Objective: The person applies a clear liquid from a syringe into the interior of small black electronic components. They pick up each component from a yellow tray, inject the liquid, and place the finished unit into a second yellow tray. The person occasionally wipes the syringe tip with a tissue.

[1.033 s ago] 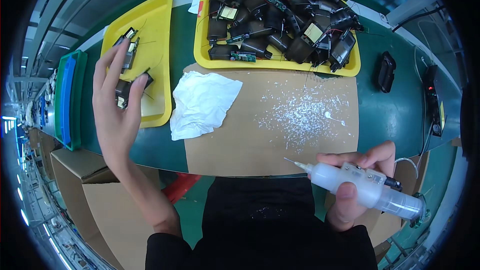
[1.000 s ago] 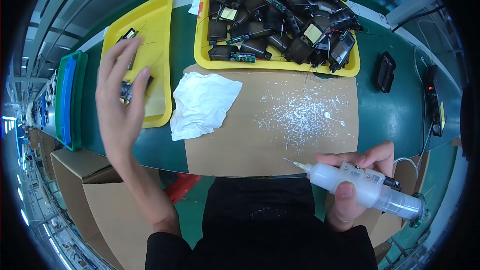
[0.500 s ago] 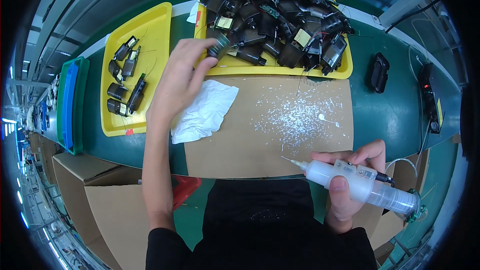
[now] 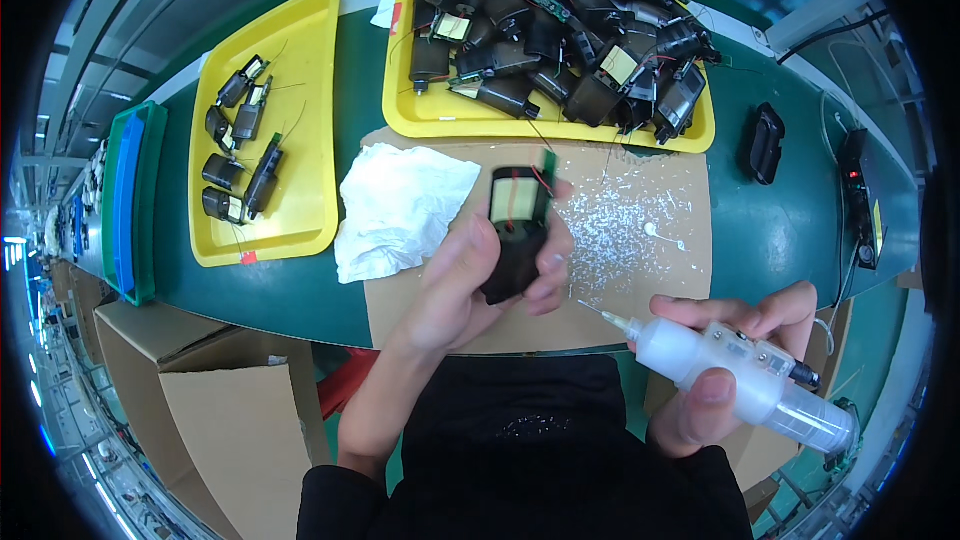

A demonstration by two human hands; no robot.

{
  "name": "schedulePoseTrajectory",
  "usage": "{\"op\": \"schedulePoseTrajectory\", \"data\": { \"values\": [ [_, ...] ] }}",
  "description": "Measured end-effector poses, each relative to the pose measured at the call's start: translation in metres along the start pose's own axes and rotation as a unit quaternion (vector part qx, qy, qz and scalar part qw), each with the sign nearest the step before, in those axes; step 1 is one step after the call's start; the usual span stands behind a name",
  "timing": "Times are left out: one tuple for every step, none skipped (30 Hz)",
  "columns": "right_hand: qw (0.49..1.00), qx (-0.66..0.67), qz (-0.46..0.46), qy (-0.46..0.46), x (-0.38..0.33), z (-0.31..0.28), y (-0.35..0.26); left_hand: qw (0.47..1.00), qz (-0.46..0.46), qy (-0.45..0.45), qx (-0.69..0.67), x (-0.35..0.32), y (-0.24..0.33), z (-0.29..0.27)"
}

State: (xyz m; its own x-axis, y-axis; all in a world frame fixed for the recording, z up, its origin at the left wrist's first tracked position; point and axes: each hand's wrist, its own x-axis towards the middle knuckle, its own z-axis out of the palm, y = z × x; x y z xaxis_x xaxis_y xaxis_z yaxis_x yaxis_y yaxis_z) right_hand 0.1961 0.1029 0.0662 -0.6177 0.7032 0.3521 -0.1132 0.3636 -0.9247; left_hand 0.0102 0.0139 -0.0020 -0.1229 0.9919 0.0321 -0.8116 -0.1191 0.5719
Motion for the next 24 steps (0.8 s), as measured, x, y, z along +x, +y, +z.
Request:
{"op": "schedulePoseTrajectory", "data": {
  "values": [
    [1.0, -0.022, -0.001, -0.001, 0.0, 0.001, 0.0, 1.0, 0.002, 0.01, 0.02, -0.001, -0.005, 0.002],
    [0.999, -0.044, -0.002, -0.001, 0.001, 0.002, 0.0, 0.999, 0.004, 0.019, 0.039, -0.002, -0.008, 0.003],
    [0.998, -0.03, 0.025, 0.054, 0.0, 0.016, -0.002, 0.999, 0.003, 0.014, 0.046, -0.003, -0.009, 0.003],
    [0.997, -0.014, 0.031, 0.073, 0.0, 0.02, -0.002, 0.999, -0.001, 0.006, 0.052, -0.004, -0.009, 0.004],
    [0.995, 0.001, 0.036, 0.091, -0.001, 0.023, -0.002, 0.998, -0.005, -0.001, 0.059, -0.004, -0.009, 0.005],
    [0.997, 0.021, 0.019, 0.069, 0.002, 0.022, 0.0, 0.999, -0.008, 0.008, 0.053, -0.005, -0.009, 0.006],
    [0.999, 0.013, 0.008, 0.038, 0.004, 0.019, 0.0, 0.998, -0.011, 0.003, 0.057, -0.006, -0.009, 0.005],
    [1.0, 0.006, -0.002, 0.008, 0.006, 0.017, -0.001, 0.998, -0.014, -0.002, 0.061, -0.008, -0.009, 0.004],
    [0.999, -0.03, -0.005, -0.032, 0.009, 0.012, -0.004, 0.998, -0.017, -0.006, 0.064, -0.009, -0.008, 0.003],
    [0.996, -0.061, -0.007, -0.069, 0.012, 0.01, -0.007, 0.998, -0.03, 0.017, 0.051, -0.012, -0.006, 0.003],
    [0.99, -0.091, -0.012, -0.106, 0.015, 0.007, -0.009, 0.998, -0.03, 0.013, 0.056, -0.013, -0.004, 0.003],
    [0.983, -0.118, -0.015, -0.139, 0.018, 0.005, -0.013, 0.998, -0.029, 0.01, 0.06, -0.013, -0.001, 0.003],
    [0.98, -0.131, -0.015, -0.148, 0.018, 0.004, -0.014, 0.997, -0.031, 0.001, 0.064, -0.011, 0.0, 0.004],
    [0.977, -0.145, -0.015, -0.158, 0.017, 0.003, -0.015, 0.997, -0.031, -0.007, 0.068, -0.01, 0.0, 0.003],
    [0.979, -0.141, -0.012, -0.148, 0.013, 0.003, -0.013, 0.997, -0.031, -0.015, 0.073, -0.009, -0.001, 0.003],
    [0.98, -0.134, -0.012, -0.145, 0.013, 0.003, -0.012, 0.996, -0.028, -0.021, 0.079, -0.009, -0.001, 0.001],
    [0.982, -0.127, -0.012, -0.143, 0.012, 0.004, -0.011, 0.996, -0.031, -0.022, 0.08, -0.009, 0.0, 0.001],
    [0.982, -0.119, -0.013, -0.145, 0.015, 0.003, -0.012, 0.996, -0.034, -0.024, 0.081, -0.009, 0.002, 0.002],
    [0.986, -0.099, -0.013, -0.136, 0.015, 0.005, -0.01, 0.996, -0.036, -0.026, 0.082, -0.01, 0.003, 0.001],
    [0.989, -0.078, -0.013, -0.126, 0.015, 0.008, -0.009, 0.995, -0.035, -0.027, 0.085, -0.01, 0.002, 0.0],
    [0.993, -0.045, -0.01, -0.105, 0.012, 0.014, -0.004, 0.995, -0.034, -0.027, 0.088, -0.012, 0.002, -0.002],
    [0.992, -0.049, -0.003, -0.114, 0.012, 0.013, -0.006, 0.995, -0.036, -0.031, 0.091, -0.011, 0.002, -0.002],
    [0.991, -0.052, 0.005, -0.124, 0.013, 0.011, -0.007, 0.994, -0.038, -0.034, 0.093, -0.01, 0.002, -0.002],
    [0.982, -0.09, 0.017, -0.168, 0.017, 0.002, -0.013, 0.994, -0.039, -0.036, 0.096, -0.009, 0.003, -0.002]
  ]
}}
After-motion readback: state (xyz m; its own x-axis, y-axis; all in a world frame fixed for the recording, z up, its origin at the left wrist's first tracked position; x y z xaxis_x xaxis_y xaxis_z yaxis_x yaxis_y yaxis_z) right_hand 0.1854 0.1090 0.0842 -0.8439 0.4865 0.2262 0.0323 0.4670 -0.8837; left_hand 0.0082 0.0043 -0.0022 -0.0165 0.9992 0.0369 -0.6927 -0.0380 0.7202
